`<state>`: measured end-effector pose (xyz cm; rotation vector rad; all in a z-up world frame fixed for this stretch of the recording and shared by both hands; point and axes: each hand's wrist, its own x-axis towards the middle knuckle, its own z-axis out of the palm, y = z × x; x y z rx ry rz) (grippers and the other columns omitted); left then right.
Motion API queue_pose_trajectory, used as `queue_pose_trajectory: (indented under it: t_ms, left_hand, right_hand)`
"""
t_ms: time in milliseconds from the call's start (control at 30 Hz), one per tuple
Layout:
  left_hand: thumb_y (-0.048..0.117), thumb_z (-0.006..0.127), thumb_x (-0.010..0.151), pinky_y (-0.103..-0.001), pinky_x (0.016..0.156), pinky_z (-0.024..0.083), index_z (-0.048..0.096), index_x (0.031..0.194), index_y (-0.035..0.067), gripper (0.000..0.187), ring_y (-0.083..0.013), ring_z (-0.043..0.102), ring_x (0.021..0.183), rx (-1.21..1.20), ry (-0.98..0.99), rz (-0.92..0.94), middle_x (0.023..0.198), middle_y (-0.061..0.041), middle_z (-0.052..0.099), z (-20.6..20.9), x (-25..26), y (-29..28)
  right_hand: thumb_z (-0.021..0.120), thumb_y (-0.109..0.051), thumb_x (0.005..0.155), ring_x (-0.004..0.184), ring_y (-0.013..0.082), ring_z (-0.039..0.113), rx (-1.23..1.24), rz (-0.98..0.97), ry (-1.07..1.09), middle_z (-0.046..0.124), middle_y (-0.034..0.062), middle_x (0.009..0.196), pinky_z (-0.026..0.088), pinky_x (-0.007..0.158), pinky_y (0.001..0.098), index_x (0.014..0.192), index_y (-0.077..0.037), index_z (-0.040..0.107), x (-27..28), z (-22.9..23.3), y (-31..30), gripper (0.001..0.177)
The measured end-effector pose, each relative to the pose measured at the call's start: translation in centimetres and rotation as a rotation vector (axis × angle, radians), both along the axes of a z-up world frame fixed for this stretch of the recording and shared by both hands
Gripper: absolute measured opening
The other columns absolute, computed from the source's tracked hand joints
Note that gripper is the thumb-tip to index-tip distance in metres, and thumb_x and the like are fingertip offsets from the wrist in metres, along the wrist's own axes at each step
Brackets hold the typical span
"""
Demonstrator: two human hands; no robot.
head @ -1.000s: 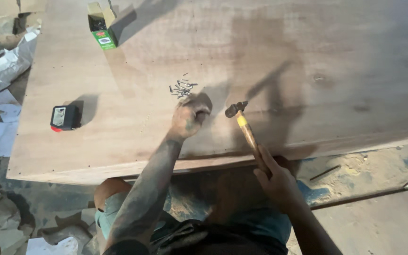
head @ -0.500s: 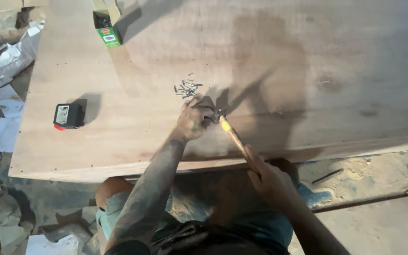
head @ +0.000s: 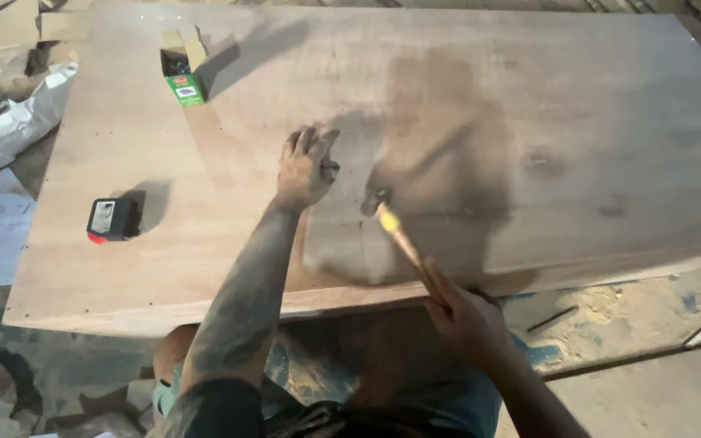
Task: The person hammers nails into a large sheet of plywood using a hammer. They repeatedly pick up nails from a pile and drive them into the wood surface.
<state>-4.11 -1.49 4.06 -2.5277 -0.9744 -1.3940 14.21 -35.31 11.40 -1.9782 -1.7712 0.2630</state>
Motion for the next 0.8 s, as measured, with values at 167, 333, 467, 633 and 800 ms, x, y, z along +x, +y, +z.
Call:
queue_pose_trajectory:
  t_ms: [167, 333, 467, 633, 800]
  left_hand:
    - [0.015, 0.068, 0.079, -0.048, 0.098, 0.055, 0.072, 0.111, 0.020, 0.032, -0.0355, 0.064, 0.122, -0.331, 0.138, -0.056, 0.131, -0.010, 0.067, -3.7, 1.3, 1.0]
    - [0.008, 0.059, 0.091, -0.049, 0.103, 0.051, 0.067, 0.120, 0.015, 0.031, -0.0367, 0.059, 0.127, -0.363, 0.099, -0.023, 0.135, -0.011, 0.064, -6.1, 0.6, -1.1]
    - [0.005, 0.058, 0.083, -0.049, 0.097, 0.050, 0.065, 0.117, 0.002, 0.035, -0.0406, 0.057, 0.121, -0.222, 0.207, 0.058, 0.140, -0.017, 0.059, -6.4, 0.1, -2.4]
    - [0.006, 0.059, 0.087, -0.052, 0.094, 0.046, 0.063, 0.117, 0.000, 0.031, -0.0437, 0.053, 0.116, -0.275, 0.078, 0.048, 0.133, -0.022, 0.057, -2.7, -0.4, -4.2]
    - [0.007, 0.061, 0.084, -0.055, 0.094, 0.047, 0.059, 0.107, 0.003, 0.024, -0.0440, 0.055, 0.105, -0.279, -0.197, 0.119, 0.110, -0.022, 0.061, -1.8, -2.9, -6.0]
  right_hand:
    - [0.068, -0.018, 0.101, 0.079, 0.0277, 0.072, 0.498, 0.074, 0.066, 0.069, 0.0157, 0.090, 0.056, 0.068, 0.0360, 0.151, -0.006, 0.038, -0.2, 1.5, -3.3, 0.059]
    - [0.073, -0.012, 0.085, 0.065, 0.0326, 0.069, 0.056, 0.046, 0.030, 0.071, 0.0167, 0.075, 0.053, 0.058, 0.0413, 0.146, -0.009, 0.052, -1.0, -1.2, -0.3, 0.065]
    - [0.068, -0.023, 0.092, 0.063, 0.0248, 0.068, 0.033, -0.107, 0.280, 0.071, 0.0118, 0.074, 0.057, 0.055, 0.0400, 0.147, -0.016, 0.043, 0.3, -3.9, -2.2, 0.061]
    - [0.067, -0.026, 0.093, 0.080, 0.0356, 0.071, -0.162, -0.116, 0.123, 0.072, 0.0174, 0.092, 0.056, 0.072, 0.0464, 0.149, -0.021, 0.047, -0.5, -4.0, -1.3, 0.059]
    - [0.066, -0.021, 0.089, 0.084, 0.0425, 0.071, 0.028, 0.016, 0.130, 0.074, 0.0218, 0.097, 0.056, 0.072, 0.0508, 0.153, -0.019, 0.042, -0.9, -4.0, -0.5, 0.068]
